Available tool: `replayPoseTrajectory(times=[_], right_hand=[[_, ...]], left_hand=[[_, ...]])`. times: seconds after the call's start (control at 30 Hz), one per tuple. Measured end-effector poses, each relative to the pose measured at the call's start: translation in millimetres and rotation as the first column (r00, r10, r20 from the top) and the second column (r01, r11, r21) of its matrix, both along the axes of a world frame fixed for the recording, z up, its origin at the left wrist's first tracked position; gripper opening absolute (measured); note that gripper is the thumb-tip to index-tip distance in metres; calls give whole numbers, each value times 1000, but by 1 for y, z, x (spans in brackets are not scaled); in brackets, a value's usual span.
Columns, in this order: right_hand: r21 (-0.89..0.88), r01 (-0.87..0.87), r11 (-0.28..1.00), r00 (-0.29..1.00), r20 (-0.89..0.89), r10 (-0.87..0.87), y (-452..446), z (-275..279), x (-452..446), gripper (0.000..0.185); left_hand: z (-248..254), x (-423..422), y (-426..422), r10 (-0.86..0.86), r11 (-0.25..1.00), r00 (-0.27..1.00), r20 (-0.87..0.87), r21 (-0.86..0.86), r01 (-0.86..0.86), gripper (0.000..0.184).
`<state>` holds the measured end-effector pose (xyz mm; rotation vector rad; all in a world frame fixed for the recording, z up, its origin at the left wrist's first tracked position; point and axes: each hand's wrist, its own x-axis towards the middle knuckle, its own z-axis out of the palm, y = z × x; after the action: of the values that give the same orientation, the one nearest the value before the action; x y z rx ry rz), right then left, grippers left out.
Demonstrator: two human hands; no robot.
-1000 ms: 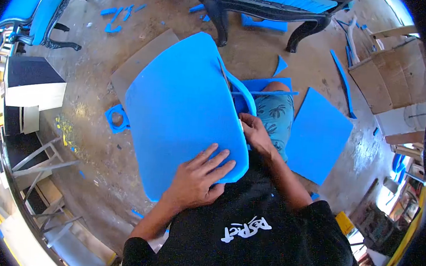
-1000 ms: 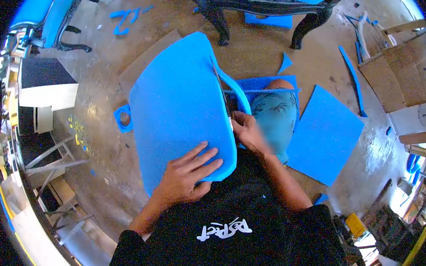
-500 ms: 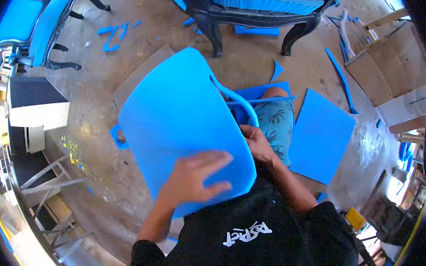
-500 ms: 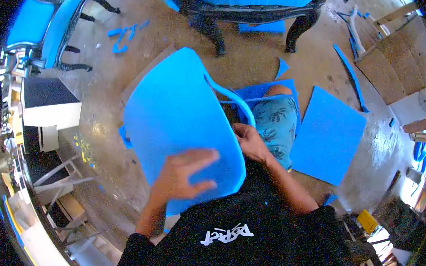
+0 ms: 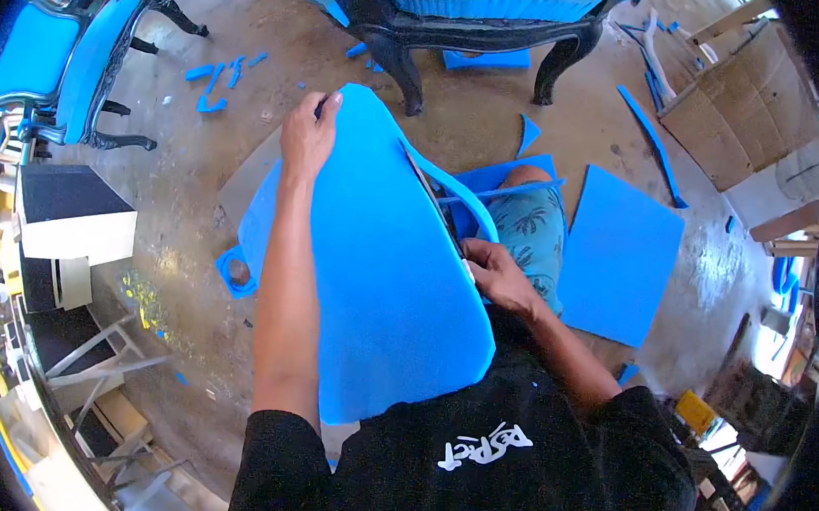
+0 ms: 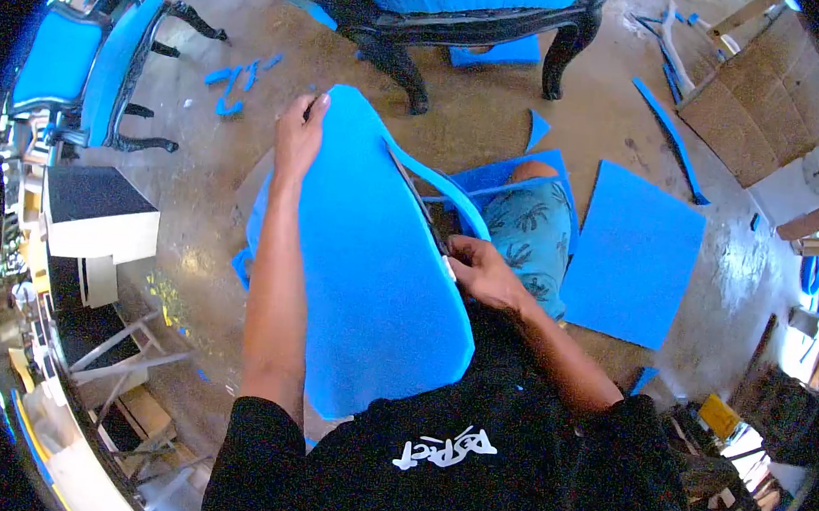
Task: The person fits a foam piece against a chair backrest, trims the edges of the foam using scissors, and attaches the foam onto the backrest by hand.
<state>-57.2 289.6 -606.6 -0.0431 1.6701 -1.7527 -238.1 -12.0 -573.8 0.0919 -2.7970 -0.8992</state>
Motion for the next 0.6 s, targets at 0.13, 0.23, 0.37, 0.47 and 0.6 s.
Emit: replayPoseTrajectory(times=[0.13,0.23,0.37,0.47,0.6], right_hand=[[-60,-8,998,1000,-15,7,-7,-8,-9,21],[-45,0,999,1000,-17,0,-10,-9,-18,21],[-34,-2,999,1000,-28,1,-12,-9,-22,21],[-38,4,999,998,-62,-6,-14,-15,-20,21],[-16,20,1000,995,-95,-22,-17,-5,-19,23]], left_hand=[[8,5,5,16,999,999,-46,32,-14,42],[11,8,6,12,999,1000,-22,50,-11,40],[15,7,5,7,997,1000,-29,77,-5,38],[16,6,3,-10,998,998,-59,66,14,38],[17,6,4,-15,999,997,-71,45,18,37]])
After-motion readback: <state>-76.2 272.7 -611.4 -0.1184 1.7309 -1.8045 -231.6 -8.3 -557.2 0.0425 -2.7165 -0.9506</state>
